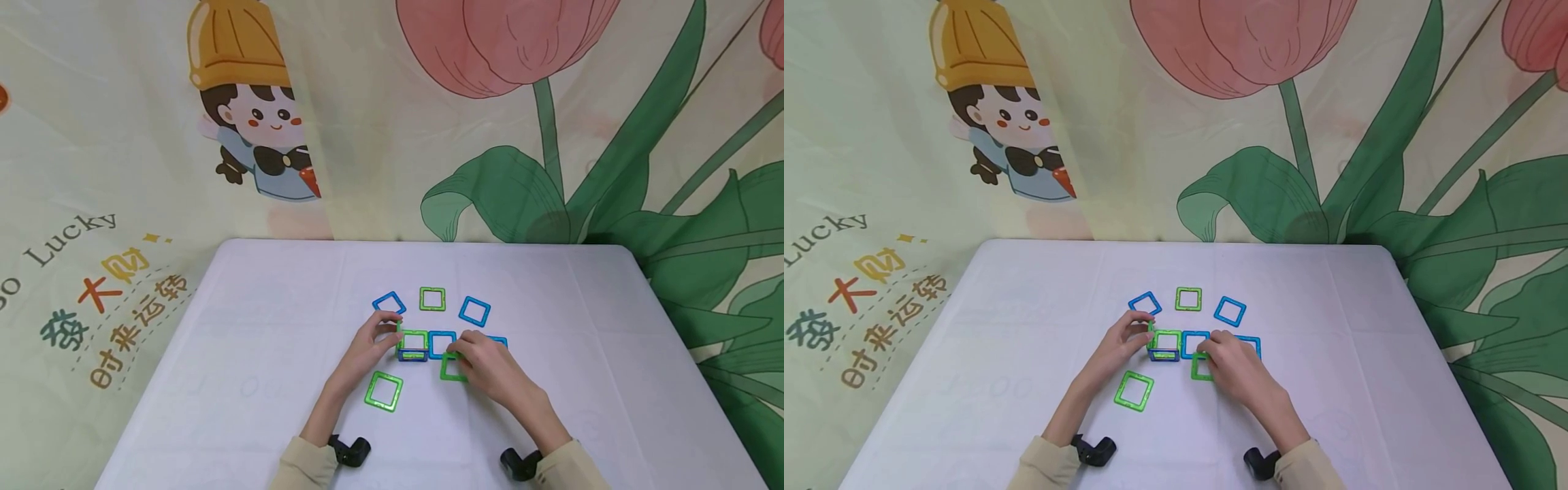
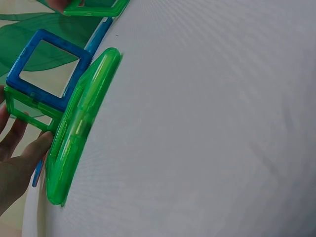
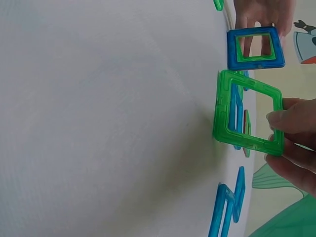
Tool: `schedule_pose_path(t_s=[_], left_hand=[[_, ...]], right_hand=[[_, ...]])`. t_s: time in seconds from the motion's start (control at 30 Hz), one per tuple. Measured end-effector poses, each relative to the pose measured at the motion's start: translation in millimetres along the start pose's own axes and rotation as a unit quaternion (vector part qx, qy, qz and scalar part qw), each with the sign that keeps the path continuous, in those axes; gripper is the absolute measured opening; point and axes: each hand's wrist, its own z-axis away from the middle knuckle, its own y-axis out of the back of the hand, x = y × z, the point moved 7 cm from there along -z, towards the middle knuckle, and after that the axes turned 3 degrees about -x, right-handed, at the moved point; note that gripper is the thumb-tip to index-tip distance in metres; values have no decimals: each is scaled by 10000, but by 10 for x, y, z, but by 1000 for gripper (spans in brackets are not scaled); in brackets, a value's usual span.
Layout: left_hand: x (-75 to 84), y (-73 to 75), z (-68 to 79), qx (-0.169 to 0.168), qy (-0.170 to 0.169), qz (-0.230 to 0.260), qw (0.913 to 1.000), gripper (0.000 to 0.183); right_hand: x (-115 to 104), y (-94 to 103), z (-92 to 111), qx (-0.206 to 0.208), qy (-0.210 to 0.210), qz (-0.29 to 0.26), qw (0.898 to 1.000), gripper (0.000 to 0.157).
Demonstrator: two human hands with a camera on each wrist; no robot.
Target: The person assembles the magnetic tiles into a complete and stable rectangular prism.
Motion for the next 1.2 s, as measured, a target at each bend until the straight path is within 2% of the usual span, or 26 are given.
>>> schedule_pose_path(t_s=[0.3, 0.6, 0.83, 1.2], left_hand=[[-10, 1, 7, -1, 39, 7, 10000, 37], [8, 2, -5, -52, -68, -52, 9999, 38], [5, 4, 13, -13, 44, 54, 10000, 37], [22, 0, 24, -15, -27, 81, 10000, 38]], right_hand=[[-26, 31, -30, -39, -30, -115, 9999, 19], [-58, 52, -65, -3, 130, 46, 9999, 18], [-71, 61, -79, 101, 288, 53, 9995, 18], [-91, 67, -96, 136, 341, 106, 9993, 17]])
